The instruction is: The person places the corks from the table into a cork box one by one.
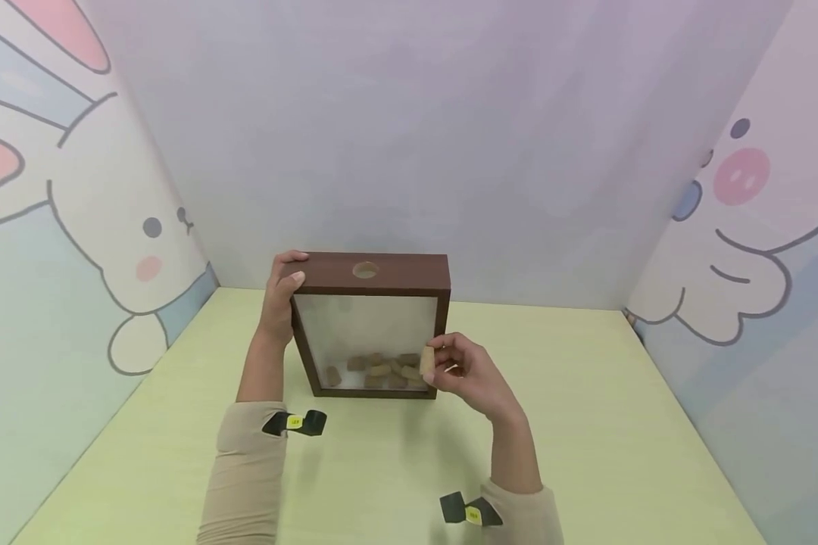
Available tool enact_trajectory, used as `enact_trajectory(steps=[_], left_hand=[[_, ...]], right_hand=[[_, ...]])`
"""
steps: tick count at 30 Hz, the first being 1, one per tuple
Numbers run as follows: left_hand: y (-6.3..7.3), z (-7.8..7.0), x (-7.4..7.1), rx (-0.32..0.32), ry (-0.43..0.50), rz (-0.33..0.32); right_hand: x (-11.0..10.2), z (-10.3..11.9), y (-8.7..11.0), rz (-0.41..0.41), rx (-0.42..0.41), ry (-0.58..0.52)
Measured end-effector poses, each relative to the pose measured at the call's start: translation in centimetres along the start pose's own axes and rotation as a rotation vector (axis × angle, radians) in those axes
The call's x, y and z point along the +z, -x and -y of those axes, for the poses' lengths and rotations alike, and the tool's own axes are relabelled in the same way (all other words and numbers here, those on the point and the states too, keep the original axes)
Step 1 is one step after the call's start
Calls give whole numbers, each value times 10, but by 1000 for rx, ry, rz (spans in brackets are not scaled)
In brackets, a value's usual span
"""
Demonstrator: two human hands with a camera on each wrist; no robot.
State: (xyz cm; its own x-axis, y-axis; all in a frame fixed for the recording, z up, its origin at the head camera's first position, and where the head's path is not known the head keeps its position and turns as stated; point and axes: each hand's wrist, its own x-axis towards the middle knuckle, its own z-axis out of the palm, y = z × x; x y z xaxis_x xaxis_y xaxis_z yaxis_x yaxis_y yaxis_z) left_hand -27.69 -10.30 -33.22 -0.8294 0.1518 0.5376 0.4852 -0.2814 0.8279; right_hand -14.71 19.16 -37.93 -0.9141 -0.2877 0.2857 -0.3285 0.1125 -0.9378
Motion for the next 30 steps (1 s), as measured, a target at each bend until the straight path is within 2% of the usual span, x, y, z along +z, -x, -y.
enact_trajectory(steps=[5,10,16,22,30], left_hand=[[1,1,1,11,-4,-4],[1,2,1,11,-13,-2],[1,2,0,13,-24,-1],[0,0,0,15,-32,1],[0,-1,1,-1,-39,-9]], right_hand=[[2,12,-7,62,-68,-50],[5,27,-16,73,-114,-19],[4,54,-29,83,-211,37],[-2,77,-41,77,-236,62],[-6,94,-60,87,-291,69]])
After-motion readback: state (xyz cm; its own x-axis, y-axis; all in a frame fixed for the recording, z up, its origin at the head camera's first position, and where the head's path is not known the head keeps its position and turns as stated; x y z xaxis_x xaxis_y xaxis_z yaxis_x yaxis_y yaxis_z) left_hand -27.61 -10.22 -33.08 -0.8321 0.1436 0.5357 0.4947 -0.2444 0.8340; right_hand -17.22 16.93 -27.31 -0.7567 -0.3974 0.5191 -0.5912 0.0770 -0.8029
